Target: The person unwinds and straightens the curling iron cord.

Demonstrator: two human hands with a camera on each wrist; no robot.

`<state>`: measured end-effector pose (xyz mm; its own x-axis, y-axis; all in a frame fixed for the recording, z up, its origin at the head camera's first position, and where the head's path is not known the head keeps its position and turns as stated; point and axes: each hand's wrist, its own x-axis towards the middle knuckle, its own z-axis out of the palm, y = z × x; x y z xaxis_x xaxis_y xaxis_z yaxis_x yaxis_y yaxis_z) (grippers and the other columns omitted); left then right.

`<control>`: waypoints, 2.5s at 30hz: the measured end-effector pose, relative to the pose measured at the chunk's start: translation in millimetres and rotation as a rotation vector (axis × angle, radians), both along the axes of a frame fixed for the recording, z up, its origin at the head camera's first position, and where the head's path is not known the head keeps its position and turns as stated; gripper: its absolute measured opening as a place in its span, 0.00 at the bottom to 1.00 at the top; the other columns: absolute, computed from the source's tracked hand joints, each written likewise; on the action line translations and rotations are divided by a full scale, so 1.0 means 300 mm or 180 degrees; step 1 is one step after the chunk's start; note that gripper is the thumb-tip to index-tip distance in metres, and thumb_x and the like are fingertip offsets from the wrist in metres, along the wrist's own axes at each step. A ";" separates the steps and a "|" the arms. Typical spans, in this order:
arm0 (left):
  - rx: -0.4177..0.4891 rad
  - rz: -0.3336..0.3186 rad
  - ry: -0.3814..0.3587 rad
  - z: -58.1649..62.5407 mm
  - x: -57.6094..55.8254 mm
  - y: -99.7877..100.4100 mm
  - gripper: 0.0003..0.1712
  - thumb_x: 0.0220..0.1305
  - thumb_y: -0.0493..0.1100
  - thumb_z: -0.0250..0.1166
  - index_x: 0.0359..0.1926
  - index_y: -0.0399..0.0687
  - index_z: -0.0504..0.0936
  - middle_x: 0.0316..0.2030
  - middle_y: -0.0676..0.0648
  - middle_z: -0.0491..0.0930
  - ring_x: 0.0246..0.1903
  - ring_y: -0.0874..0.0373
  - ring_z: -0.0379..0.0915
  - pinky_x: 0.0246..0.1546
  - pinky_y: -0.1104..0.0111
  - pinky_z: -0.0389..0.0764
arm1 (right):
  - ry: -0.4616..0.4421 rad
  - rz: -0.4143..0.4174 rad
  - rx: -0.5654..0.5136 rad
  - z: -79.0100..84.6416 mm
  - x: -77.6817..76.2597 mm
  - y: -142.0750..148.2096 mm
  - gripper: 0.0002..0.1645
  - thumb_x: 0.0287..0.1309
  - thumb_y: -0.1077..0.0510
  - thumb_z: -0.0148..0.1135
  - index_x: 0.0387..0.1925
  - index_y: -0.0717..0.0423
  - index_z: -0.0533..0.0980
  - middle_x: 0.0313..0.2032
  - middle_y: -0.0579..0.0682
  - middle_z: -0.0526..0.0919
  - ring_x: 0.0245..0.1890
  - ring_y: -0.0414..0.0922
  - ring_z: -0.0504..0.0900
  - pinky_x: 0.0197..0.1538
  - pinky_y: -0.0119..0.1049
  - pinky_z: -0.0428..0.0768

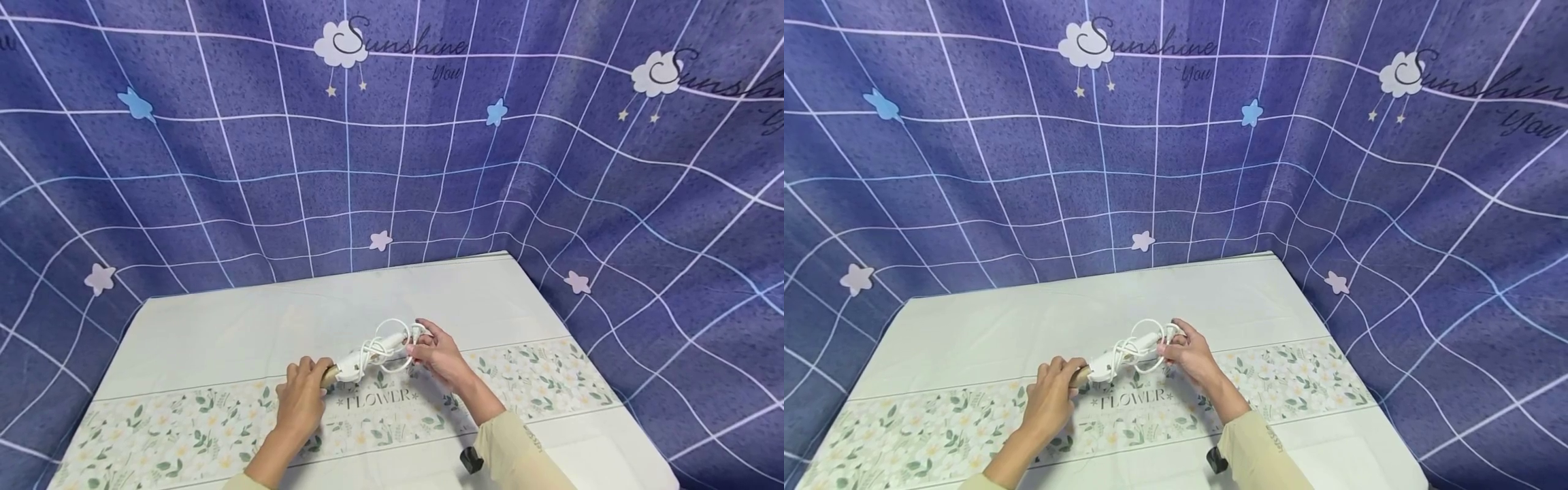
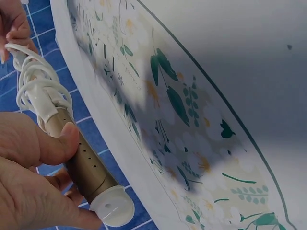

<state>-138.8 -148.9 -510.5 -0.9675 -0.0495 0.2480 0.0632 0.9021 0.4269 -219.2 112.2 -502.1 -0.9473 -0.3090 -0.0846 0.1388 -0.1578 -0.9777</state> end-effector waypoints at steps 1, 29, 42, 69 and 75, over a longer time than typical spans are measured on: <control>0.0006 -0.0002 0.0012 0.000 0.000 0.001 0.29 0.47 0.27 0.71 0.52 0.52 0.79 0.38 0.47 0.73 0.39 0.51 0.64 0.33 0.56 0.66 | 0.0019 -0.0026 0.0072 -0.002 0.000 -0.001 0.47 0.55 0.69 0.63 0.73 0.57 0.51 0.33 0.51 0.75 0.26 0.39 0.76 0.31 0.29 0.78; 0.0109 0.0037 -0.0089 0.015 -0.005 0.025 0.27 0.51 0.30 0.69 0.53 0.51 0.79 0.37 0.49 0.71 0.40 0.52 0.63 0.36 0.55 0.66 | -0.0421 -0.0591 -0.0619 -0.015 -0.016 -0.013 0.25 0.73 0.56 0.44 0.67 0.58 0.64 0.37 0.60 0.80 0.24 0.47 0.86 0.30 0.36 0.83; 0.0078 0.0012 -0.0060 0.012 0.003 0.028 0.28 0.49 0.29 0.70 0.52 0.51 0.79 0.38 0.47 0.73 0.40 0.50 0.64 0.36 0.54 0.67 | -0.0445 -0.0781 -0.0467 -0.022 -0.036 -0.015 0.22 0.73 0.56 0.44 0.59 0.64 0.72 0.29 0.60 0.81 0.21 0.48 0.85 0.28 0.38 0.83; 0.0165 0.0089 -0.0172 0.025 -0.005 0.024 0.26 0.51 0.29 0.68 0.53 0.51 0.78 0.36 0.49 0.71 0.37 0.53 0.62 0.35 0.57 0.64 | -0.0505 -0.0432 -0.0618 0.002 -0.034 -0.009 0.24 0.70 0.58 0.51 0.64 0.63 0.67 0.38 0.63 0.81 0.28 0.52 0.87 0.41 0.46 0.82; 0.0178 0.0135 -0.0168 0.032 -0.003 0.023 0.27 0.51 0.30 0.68 0.53 0.52 0.78 0.37 0.48 0.71 0.38 0.51 0.62 0.36 0.56 0.63 | -0.0524 -0.0256 -0.0695 0.017 -0.034 -0.008 0.23 0.71 0.58 0.49 0.64 0.62 0.66 0.44 0.65 0.78 0.33 0.54 0.87 0.45 0.47 0.81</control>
<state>-139.9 -141.9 -501.0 -0.9759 -0.1032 0.1925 0.0015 0.8781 0.4784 -229.5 109.7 -497.1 -0.9485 -0.2614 -0.1791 0.2714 -0.3790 -0.8847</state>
